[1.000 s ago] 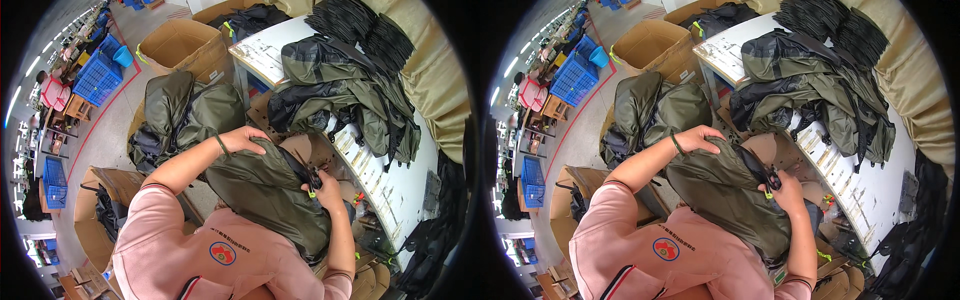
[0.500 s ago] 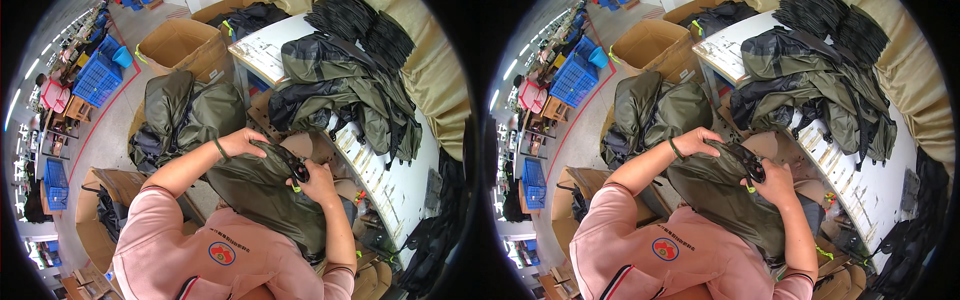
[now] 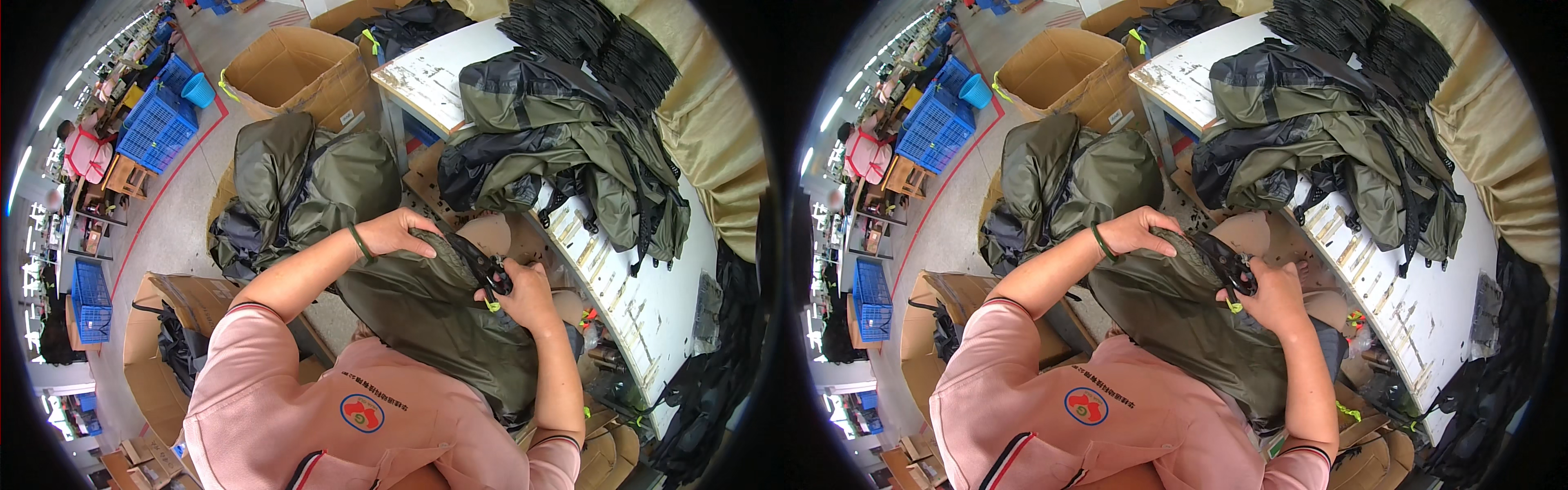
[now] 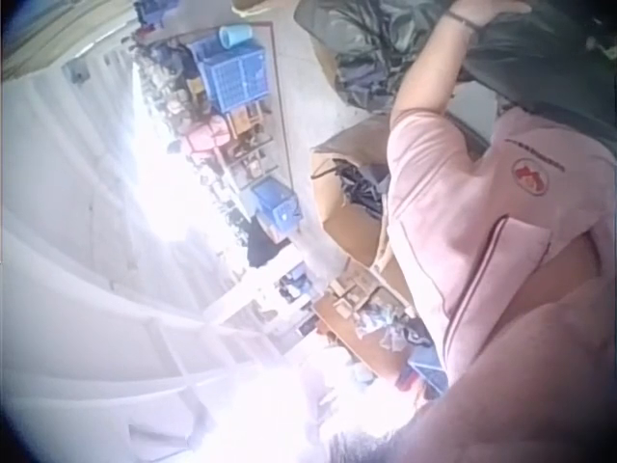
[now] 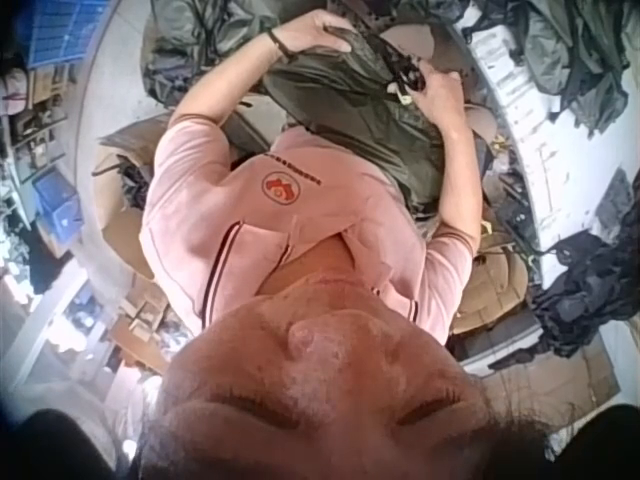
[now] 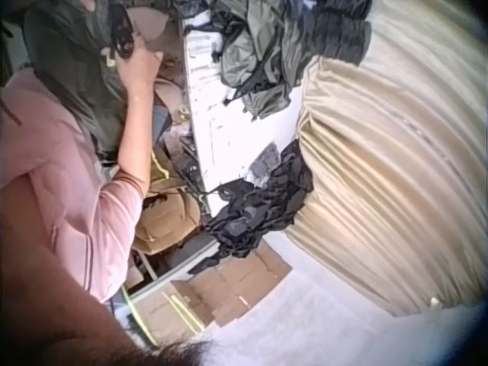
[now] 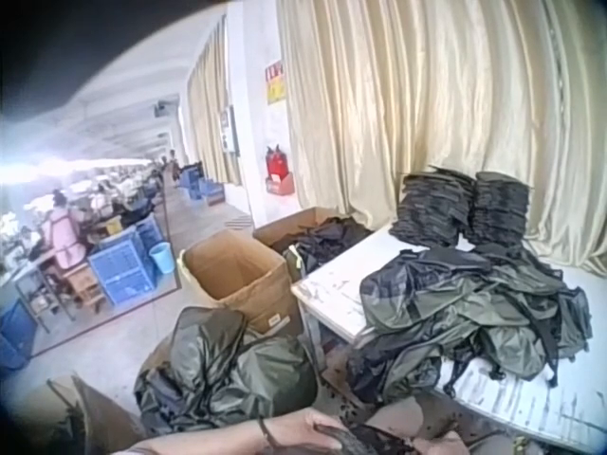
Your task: Trim and inspect the nylon straps and mesh components of olive green backpacks using scissors.
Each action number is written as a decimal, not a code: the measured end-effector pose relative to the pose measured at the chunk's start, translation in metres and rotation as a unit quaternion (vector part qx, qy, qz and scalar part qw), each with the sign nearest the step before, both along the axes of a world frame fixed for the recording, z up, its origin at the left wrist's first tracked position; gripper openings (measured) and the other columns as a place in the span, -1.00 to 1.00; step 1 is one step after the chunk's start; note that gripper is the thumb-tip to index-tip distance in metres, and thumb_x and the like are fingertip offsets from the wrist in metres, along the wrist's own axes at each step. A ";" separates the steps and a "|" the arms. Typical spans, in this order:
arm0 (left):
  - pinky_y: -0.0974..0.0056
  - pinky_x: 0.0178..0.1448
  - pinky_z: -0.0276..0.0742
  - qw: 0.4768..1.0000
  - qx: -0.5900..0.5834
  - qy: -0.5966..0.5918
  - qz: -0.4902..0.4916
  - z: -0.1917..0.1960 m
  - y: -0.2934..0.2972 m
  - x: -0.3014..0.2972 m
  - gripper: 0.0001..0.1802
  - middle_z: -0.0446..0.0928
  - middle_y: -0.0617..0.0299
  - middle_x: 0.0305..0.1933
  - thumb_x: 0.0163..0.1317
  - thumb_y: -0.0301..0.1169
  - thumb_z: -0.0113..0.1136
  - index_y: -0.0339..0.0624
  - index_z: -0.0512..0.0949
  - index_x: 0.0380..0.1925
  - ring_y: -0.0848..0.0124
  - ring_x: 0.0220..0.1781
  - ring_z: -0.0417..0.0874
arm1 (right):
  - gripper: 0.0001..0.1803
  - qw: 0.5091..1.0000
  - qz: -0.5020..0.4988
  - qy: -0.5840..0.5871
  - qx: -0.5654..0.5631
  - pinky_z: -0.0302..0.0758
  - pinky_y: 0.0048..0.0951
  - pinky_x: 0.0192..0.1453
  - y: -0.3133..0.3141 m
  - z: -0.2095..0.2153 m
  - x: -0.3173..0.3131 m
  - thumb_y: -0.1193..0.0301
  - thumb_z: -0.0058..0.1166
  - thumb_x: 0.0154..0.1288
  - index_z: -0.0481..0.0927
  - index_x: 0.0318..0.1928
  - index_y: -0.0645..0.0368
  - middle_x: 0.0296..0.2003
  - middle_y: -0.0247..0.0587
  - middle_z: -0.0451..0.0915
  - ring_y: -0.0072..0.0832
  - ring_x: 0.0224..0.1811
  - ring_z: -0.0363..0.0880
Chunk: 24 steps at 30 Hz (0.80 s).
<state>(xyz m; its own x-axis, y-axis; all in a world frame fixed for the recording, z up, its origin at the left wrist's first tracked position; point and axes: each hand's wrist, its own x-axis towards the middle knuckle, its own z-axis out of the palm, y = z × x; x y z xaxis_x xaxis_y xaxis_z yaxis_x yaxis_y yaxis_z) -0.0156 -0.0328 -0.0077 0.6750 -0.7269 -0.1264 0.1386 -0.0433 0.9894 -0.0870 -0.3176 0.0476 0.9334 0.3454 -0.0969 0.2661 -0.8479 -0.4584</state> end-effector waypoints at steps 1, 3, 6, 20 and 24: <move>0.44 0.03 0.47 1.000 0.000 0.000 0.000 0.001 -0.001 0.000 -0.64 0.63 0.29 -0.16 0.10 -0.54 0.34 -0.34 0.58 -0.06 0.60 -0.13 0.56 | -0.51 1.000 0.017 -0.015 0.008 0.29 -0.29 -0.20 0.000 0.001 0.001 0.03 0.38 -0.12 0.52 -0.44 0.18 -0.53 -0.13 0.60 -0.19 -0.43 0.53; 0.44 0.03 0.47 1.000 0.006 0.005 -0.011 0.002 -0.002 0.001 -0.65 0.63 0.29 -0.16 0.10 -0.54 0.34 -0.34 0.58 -0.07 0.60 -0.13 0.56 | -0.50 0.999 0.033 -0.031 0.015 0.27 -0.29 -0.20 0.001 0.003 0.003 0.02 0.38 -0.13 0.50 -0.45 0.18 -0.53 -0.13 0.60 -0.19 -0.43 0.53; 0.43 0.03 0.46 1.000 0.012 -0.020 -0.019 0.005 -0.003 0.000 -0.65 0.62 0.30 -0.16 0.10 -0.54 0.34 -0.34 0.58 -0.08 0.60 -0.13 0.55 | -0.48 0.998 0.037 -0.039 0.020 0.24 -0.30 -0.20 0.004 0.004 0.005 0.00 0.39 -0.16 0.48 -0.48 0.17 -0.54 -0.14 0.60 -0.18 -0.45 0.52; 0.43 0.02 0.45 0.999 0.022 -0.011 -0.029 0.006 -0.009 -0.003 -0.67 0.62 0.31 -0.18 0.11 -0.51 0.34 -0.33 0.59 -0.09 0.62 -0.14 0.53 | -0.52 0.996 0.050 -0.076 0.011 0.27 -0.35 -0.18 0.002 0.016 0.008 0.03 0.42 -0.18 0.50 -0.53 0.15 -0.65 -0.19 0.56 -0.24 -0.49 0.54; 0.40 0.00 0.40 0.999 0.024 0.001 -0.031 0.012 -0.010 0.001 -0.70 0.58 0.29 -0.23 0.09 -0.52 0.34 -0.33 0.60 -0.13 0.55 -0.17 0.50 | -0.54 0.997 0.041 -0.060 -0.022 0.28 -0.35 -0.17 -0.004 0.008 0.013 0.06 0.41 -0.16 0.51 -0.53 0.15 -0.61 -0.17 0.57 -0.24 -0.47 0.54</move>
<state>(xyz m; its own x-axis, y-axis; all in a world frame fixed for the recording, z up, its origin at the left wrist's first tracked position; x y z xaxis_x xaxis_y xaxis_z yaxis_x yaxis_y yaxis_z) -0.0145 -0.0429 0.0045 0.6292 -0.7598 -0.1637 0.1357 -0.1000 0.9857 -0.0740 -0.3212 0.0553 0.9080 0.4189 -0.0027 0.3862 -0.8396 -0.3820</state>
